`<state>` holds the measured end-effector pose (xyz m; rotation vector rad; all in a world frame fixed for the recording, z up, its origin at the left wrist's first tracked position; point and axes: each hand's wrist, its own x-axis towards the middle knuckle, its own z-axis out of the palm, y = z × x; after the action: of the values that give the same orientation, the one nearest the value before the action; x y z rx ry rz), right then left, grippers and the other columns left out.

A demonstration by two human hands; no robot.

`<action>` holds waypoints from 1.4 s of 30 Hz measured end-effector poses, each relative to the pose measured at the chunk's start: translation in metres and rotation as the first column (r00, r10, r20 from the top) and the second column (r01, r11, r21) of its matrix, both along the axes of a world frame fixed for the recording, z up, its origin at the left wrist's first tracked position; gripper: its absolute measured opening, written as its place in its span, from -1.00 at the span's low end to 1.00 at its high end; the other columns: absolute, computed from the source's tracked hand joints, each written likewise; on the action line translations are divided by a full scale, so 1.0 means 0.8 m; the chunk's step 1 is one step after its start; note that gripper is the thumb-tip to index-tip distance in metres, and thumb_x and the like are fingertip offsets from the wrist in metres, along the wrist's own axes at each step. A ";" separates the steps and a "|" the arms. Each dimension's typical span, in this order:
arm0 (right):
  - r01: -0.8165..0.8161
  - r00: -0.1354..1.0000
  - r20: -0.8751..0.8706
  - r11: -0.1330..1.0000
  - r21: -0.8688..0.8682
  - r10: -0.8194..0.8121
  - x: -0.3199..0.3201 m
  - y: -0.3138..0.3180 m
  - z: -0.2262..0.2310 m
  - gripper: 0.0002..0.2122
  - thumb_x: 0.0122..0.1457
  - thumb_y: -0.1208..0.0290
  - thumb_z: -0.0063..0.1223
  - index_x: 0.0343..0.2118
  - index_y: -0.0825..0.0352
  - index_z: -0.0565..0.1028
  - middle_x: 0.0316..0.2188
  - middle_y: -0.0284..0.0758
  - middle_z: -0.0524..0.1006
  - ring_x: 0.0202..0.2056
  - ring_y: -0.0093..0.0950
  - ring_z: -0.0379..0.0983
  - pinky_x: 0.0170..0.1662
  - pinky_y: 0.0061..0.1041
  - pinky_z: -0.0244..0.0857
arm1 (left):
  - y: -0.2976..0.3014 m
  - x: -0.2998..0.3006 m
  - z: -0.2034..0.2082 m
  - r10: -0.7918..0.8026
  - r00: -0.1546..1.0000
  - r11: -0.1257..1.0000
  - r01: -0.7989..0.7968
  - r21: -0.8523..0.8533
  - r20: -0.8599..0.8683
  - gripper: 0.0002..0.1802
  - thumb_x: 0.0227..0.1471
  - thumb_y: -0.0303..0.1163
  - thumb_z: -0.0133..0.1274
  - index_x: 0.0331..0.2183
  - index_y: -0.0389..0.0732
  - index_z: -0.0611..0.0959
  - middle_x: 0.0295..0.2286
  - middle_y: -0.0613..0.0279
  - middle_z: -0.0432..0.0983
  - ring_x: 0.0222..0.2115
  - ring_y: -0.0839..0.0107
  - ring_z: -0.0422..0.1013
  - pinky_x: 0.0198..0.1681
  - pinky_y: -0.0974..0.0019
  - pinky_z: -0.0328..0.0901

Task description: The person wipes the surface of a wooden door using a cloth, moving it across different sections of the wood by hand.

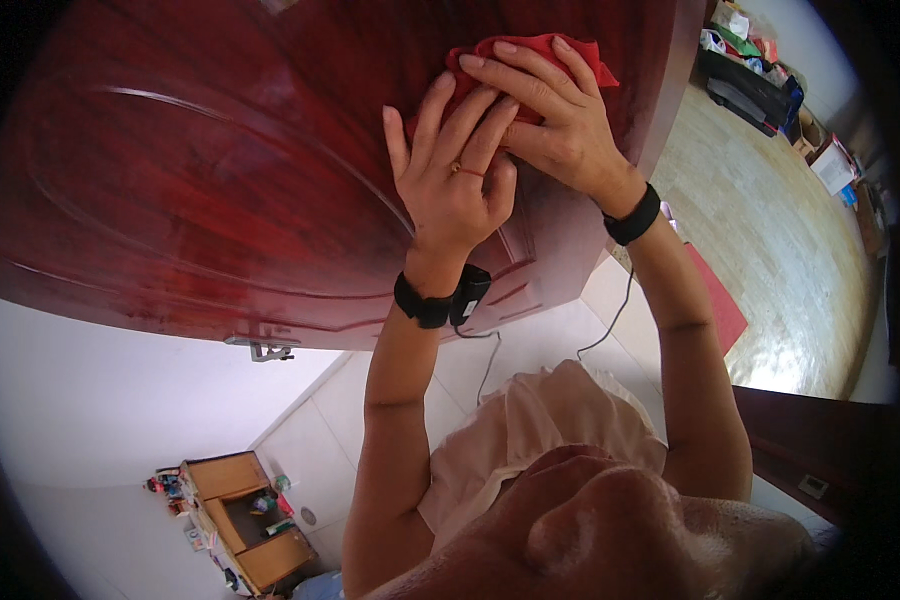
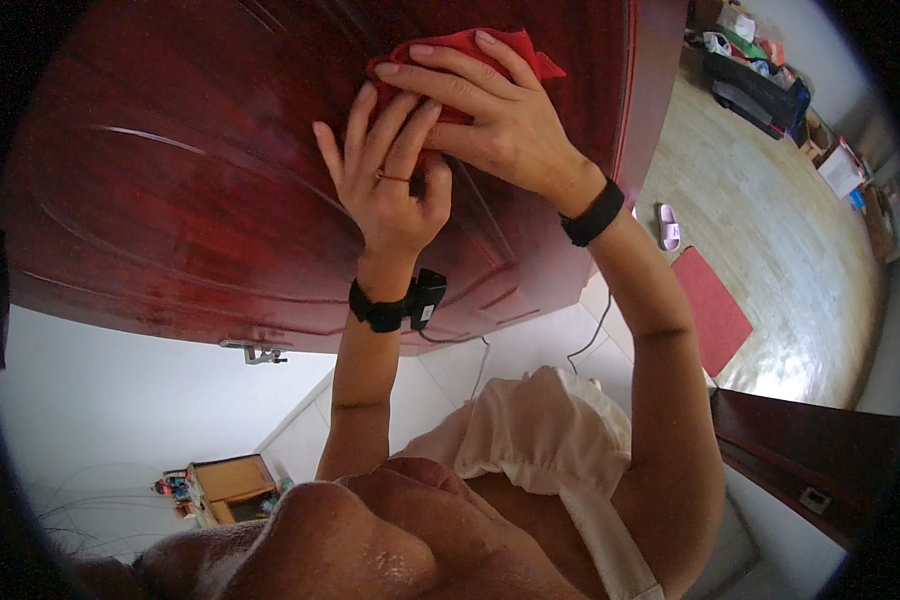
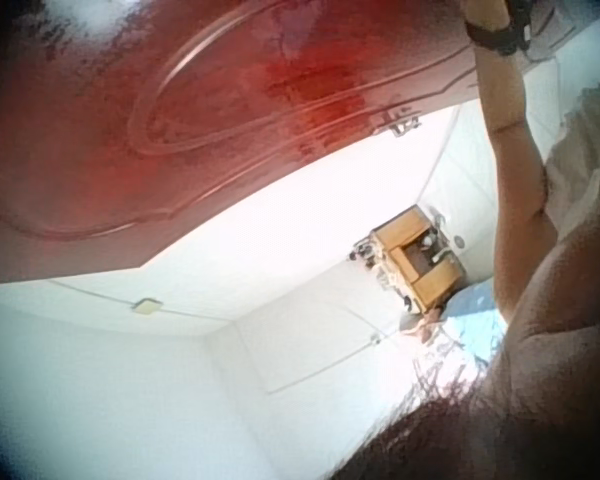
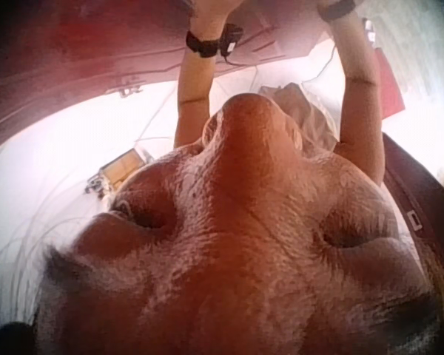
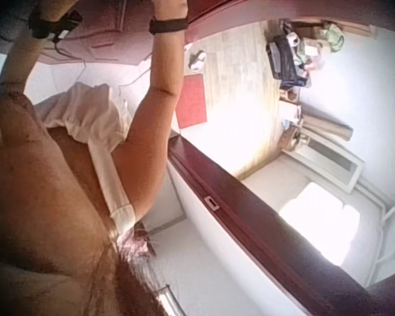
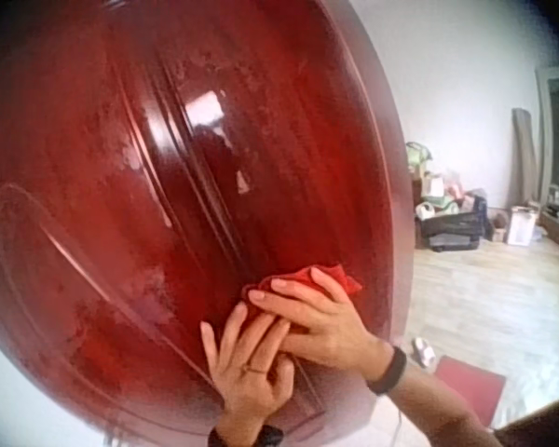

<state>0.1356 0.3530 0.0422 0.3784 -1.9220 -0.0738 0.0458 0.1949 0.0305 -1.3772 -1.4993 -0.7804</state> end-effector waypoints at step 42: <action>0.215 0.916 0.347 0.977 0.002 -0.202 0.051 0.007 -0.211 -0.99 -0.08 0.34 0.13 -0.55 0.06 0.54 0.26 -0.46 0.34 0.24 -0.36 0.23 0.34 -0.03 -0.02 | -0.073 -0.050 0.037 0.170 0.975 0.979 -0.150 0.139 -0.145 -0.50 0.01 -0.37 0.05 0.02 0.25 0.60 0.12 0.54 0.42 0.17 0.37 0.29 0.33 -0.01 -0.08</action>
<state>0.1767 0.3587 -0.1263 0.1660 -2.3061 -0.1190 0.0059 0.1367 0.0601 -1.1785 -1.3949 -0.6399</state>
